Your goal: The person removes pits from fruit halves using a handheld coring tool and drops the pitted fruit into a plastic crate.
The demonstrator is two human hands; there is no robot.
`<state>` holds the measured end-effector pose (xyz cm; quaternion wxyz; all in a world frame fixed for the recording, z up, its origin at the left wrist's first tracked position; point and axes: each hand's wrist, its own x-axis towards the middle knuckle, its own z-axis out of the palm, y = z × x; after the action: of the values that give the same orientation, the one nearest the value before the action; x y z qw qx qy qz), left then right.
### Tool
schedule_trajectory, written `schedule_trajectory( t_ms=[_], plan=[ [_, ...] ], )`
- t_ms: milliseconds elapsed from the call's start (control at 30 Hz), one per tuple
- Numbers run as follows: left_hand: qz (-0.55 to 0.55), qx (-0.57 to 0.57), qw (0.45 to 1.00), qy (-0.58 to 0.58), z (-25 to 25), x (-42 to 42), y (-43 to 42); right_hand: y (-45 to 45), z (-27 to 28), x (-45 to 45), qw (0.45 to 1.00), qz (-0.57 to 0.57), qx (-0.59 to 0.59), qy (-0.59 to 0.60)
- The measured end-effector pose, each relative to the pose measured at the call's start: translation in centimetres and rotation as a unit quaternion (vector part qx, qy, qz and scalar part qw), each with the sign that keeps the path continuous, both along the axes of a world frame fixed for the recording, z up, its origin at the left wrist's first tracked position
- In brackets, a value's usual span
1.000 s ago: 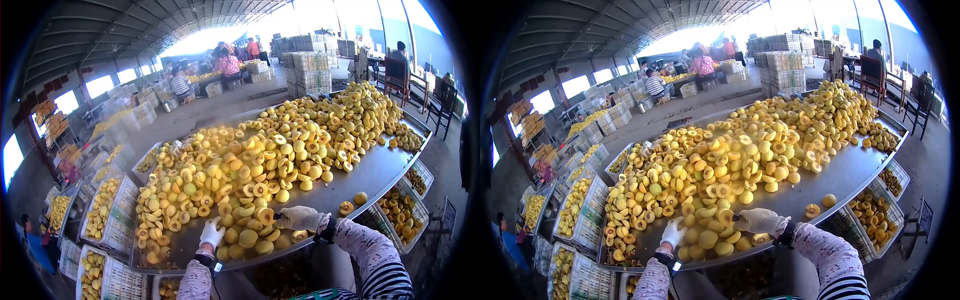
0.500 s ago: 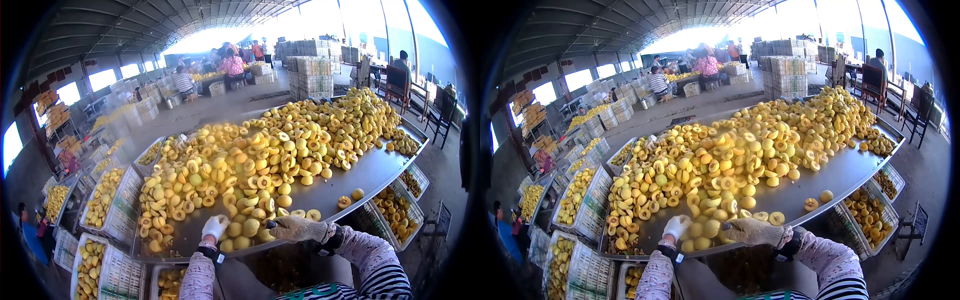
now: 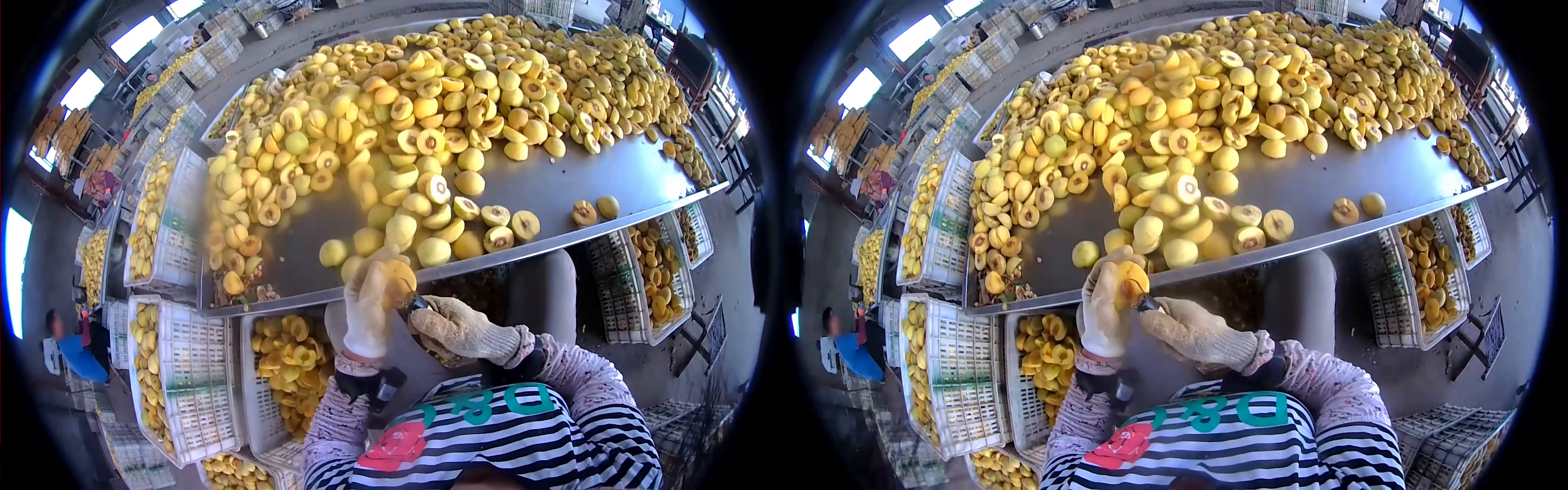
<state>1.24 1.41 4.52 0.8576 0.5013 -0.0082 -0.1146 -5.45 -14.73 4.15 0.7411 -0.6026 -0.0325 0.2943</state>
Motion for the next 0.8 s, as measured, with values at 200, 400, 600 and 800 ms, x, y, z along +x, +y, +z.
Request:
schedule_trajectory(
  t_ms=[200, 400, 600, 800],
  plan=[
    [0.031, -0.101, 0.987, 0.123, -1.6, -2.1, -2.8, -0.6, -1.0, -0.7, 0.997, -0.02, -0.071, 0.006],
    [0.007, -0.023, 0.997, 0.072, -1.9, -2.0, -5.2, -2.2, -2.5, -1.9, 0.991, -0.087, -0.061, -0.086],
    [0.051, -0.009, 0.996, 0.072, -0.4, -2.7, -7.5, -3.2, -3.4, -2.0, 0.98, -0.108, -0.119, -0.12],
    [0.035, 0.067, 0.996, 0.05, -0.3, -3.1, -7.7, -4.1, -3.8, -2.2, 0.992, -0.061, -0.059, -0.09]
  ],
)
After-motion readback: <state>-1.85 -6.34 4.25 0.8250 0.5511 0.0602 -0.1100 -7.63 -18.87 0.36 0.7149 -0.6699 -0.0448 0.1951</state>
